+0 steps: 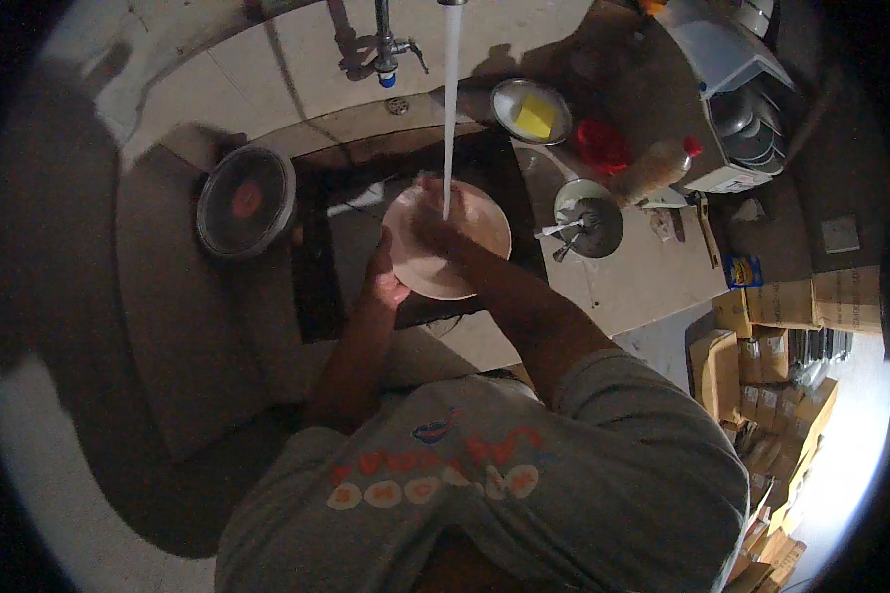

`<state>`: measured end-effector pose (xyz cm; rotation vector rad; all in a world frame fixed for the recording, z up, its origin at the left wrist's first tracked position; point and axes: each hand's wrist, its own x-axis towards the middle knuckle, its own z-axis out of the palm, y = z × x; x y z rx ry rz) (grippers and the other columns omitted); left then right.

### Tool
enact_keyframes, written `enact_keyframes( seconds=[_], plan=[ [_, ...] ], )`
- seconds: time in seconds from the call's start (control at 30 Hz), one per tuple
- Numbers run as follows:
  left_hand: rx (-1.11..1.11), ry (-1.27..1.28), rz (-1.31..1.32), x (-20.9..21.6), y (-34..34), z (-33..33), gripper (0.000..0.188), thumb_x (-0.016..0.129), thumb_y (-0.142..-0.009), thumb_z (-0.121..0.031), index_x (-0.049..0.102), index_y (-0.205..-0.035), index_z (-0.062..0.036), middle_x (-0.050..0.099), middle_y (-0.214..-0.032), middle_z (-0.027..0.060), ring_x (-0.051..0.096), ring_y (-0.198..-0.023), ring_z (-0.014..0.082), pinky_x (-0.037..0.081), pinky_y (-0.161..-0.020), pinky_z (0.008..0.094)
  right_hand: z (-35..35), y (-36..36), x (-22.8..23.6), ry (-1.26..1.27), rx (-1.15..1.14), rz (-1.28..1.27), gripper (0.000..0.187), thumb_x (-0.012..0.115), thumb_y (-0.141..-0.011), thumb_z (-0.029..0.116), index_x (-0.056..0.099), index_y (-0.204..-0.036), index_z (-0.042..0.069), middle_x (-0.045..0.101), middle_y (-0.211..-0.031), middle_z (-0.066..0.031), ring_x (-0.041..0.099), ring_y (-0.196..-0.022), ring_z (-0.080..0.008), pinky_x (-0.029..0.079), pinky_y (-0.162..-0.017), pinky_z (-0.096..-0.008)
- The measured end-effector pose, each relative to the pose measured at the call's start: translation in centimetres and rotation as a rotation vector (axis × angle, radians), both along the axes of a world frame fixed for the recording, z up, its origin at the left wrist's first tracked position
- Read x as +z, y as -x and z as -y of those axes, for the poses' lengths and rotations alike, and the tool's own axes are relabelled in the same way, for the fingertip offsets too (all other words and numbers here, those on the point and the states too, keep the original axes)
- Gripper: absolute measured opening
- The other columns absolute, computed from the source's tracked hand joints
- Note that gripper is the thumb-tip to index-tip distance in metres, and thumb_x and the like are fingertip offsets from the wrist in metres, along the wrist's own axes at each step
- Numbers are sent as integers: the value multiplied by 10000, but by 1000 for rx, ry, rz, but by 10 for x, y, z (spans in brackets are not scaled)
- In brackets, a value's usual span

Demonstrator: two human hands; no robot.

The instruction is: The person walks to a sink in a cluttered room and washes several items. They scrub a metal bowl, a metal lid, a fork, and a pink plate using a yellow sponge and dish soap, rinsing each item under running water.

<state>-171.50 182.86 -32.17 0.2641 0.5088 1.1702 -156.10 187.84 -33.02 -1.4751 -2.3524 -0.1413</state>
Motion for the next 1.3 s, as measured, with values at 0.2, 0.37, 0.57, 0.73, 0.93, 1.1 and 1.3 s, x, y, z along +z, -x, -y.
enact_keyframes(
  seconds=[0.2,0.37,0.57,0.73,0.93,1.1,1.3],
  plan=[
    [159,-21,4,-19,47,-35,676,517,-1018,-535,393,-1518,-97,488,-1497,123,476,-1359,319,384,-1142,501,13,6,13,420,499,8,525,580,-950,332,558,-1368,17,482,-1487,-211,474,-1357,-399,392,-1083,-557],
    [175,31,-137,-8,49,-31,745,627,-947,-543,407,-1497,-92,512,-1462,120,492,-1336,332,422,-1102,513,21,-58,4,218,-96,-635,566,673,-904,293,542,-1380,16,547,-1407,-228,499,-1340,-362,431,-1066,-475],
    [45,-72,-1398,-47,35,-38,647,599,-992,-408,405,-1487,-39,492,-1482,188,491,-1343,367,405,-1109,516,-10,-73,33,1010,-275,-1223,540,693,-826,210,574,-1308,-1,653,-1221,-136,652,-1102,-264,546,-914,-402],
    [120,-551,-2166,-26,-68,-29,694,659,-928,-373,405,-1474,-28,530,-1403,228,536,-1266,421,426,-1060,575,15,-71,18,874,-357,-1270,453,688,-814,213,631,-1211,3,696,-1021,-120,700,-884,-217,573,-696,-386],
    [169,-534,-2182,-120,-40,-69,689,465,-1010,-506,389,-1482,-9,446,-1466,247,394,-1391,415,265,-1145,619,61,-37,76,733,-474,-990,368,698,-803,180,660,-1107,-23,689,-806,-122,688,-663,-205,559,-569,-373],
    [306,-882,-1797,-53,-69,-56,672,461,-1028,-494,409,-1479,2,349,-1548,254,297,-1457,436,212,-1201,569,67,-40,120,613,-406,-1030,309,685,-817,145,670,-1072,-30,690,-804,-116,681,-663,-192,555,-569,-357],
    [-680,-252,-2036,27,-26,-49,693,554,-997,-471,408,-1480,5,392,-1531,268,389,-1417,404,371,-1144,501,69,-55,103,748,-454,-1109,269,680,-827,101,672,-1077,1,691,-854,-111,704,-790,-226,577,-646,-372]
  ],
)
